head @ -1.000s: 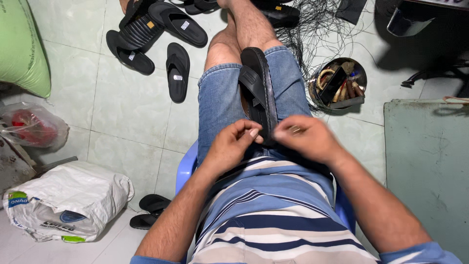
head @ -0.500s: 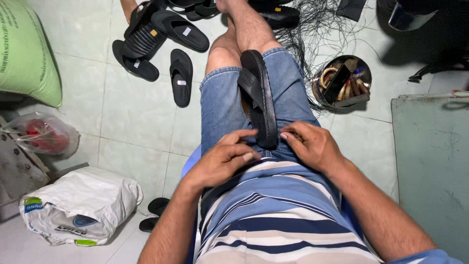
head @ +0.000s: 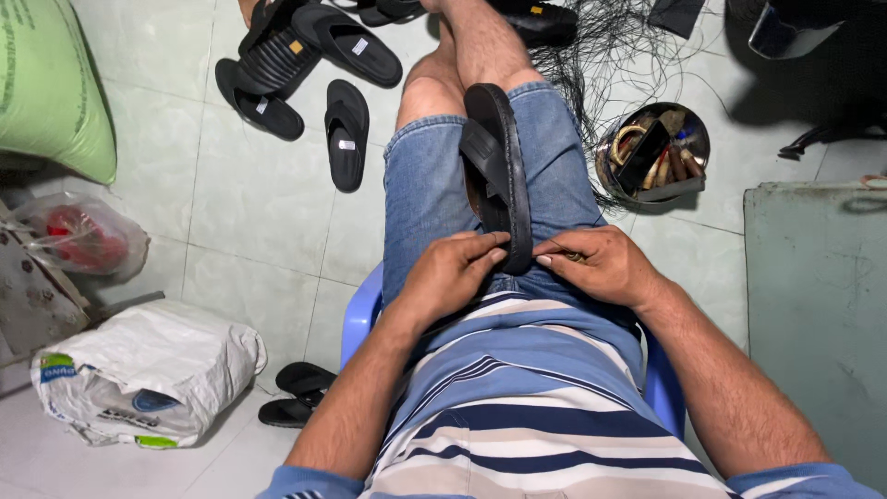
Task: The person sits on a blue plastic chair and sews a black slipper using a needle and thread. They hold the slipper on their lap and repeatedly push the needle through the sole and strap, pulling the thread tight to secure the parts together.
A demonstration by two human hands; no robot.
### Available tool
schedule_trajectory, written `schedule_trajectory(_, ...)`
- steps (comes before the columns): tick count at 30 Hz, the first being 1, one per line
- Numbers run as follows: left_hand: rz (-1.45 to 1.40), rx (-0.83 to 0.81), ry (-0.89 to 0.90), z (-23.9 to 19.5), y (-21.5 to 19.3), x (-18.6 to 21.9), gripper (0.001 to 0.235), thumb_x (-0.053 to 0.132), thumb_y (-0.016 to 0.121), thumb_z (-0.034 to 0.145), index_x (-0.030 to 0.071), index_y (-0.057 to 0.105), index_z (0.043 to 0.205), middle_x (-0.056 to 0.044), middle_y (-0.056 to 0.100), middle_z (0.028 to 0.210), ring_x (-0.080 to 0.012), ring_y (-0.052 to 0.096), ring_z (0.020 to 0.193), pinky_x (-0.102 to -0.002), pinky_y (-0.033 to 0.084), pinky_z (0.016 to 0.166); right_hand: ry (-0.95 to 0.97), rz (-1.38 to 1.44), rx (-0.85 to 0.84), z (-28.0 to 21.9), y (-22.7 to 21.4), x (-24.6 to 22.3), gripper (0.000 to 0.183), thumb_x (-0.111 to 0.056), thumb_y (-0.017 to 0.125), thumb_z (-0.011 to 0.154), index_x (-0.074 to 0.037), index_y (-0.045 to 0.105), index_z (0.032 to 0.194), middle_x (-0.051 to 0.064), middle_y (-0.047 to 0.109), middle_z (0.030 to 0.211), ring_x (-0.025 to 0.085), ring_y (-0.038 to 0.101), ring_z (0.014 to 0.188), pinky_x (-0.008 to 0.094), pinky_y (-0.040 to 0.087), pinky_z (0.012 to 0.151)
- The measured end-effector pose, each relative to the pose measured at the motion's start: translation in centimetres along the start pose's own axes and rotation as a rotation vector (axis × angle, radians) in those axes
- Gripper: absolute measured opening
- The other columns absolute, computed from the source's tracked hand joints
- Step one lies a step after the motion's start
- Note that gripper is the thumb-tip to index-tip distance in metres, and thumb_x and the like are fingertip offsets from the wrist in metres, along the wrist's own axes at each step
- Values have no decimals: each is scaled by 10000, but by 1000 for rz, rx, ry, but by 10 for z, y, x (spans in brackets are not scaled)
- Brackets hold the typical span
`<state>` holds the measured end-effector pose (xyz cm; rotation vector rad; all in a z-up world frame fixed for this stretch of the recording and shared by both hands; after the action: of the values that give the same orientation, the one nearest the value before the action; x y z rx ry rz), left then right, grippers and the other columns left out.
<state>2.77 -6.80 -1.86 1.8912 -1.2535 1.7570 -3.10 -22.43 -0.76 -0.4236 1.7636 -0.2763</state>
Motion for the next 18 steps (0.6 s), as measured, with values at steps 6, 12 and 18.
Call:
schedule_trajectory(6, 248, -2, -69, -13, -8, 17, 338, 325, 522, 891, 310, 545, 1228, -43, 589, 942, -382, 629, 770, -490, 527, 691, 54, -159, -122, 0, -9, -29, 125, -176, 666, 741, -126, 717, 843, 133, 692, 646, 319, 674, 663, 424, 508, 585)
schedule_trajectory(12, -9, -30, 27, -16, 10, 23, 146, 322, 583, 866, 267, 633, 992, -35, 542, 1056, -380, 611, 928, -448, 529, 769, -3, -223, -166, 2, -17, -75, 185, -261, 634, 804, -149, 679, 945, 132, 690, 769, 343, 663, 741, 436, 523, 637)
schedule_trajectory(18, 155, 379, -416, -49, -139, -63, 185, 237, 595, 881, 153, 659, 1033, -110, 648, 1062, -334, 622, 966, -437, 490, 820, -70, -377, -170, 5, -21, -62, 237, -248, 588, 831, -206, 663, 1051, 61, 655, 928, 314, 634, 848, 426, 499, 695)
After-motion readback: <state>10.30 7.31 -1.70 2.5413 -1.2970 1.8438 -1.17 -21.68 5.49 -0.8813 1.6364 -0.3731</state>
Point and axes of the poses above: each hand's wrist, its own z-axis towards the middle knuckle, its own y-axis out of the palm, x = y × z, the point moved 7 cm from there along z, towards the middle knuckle
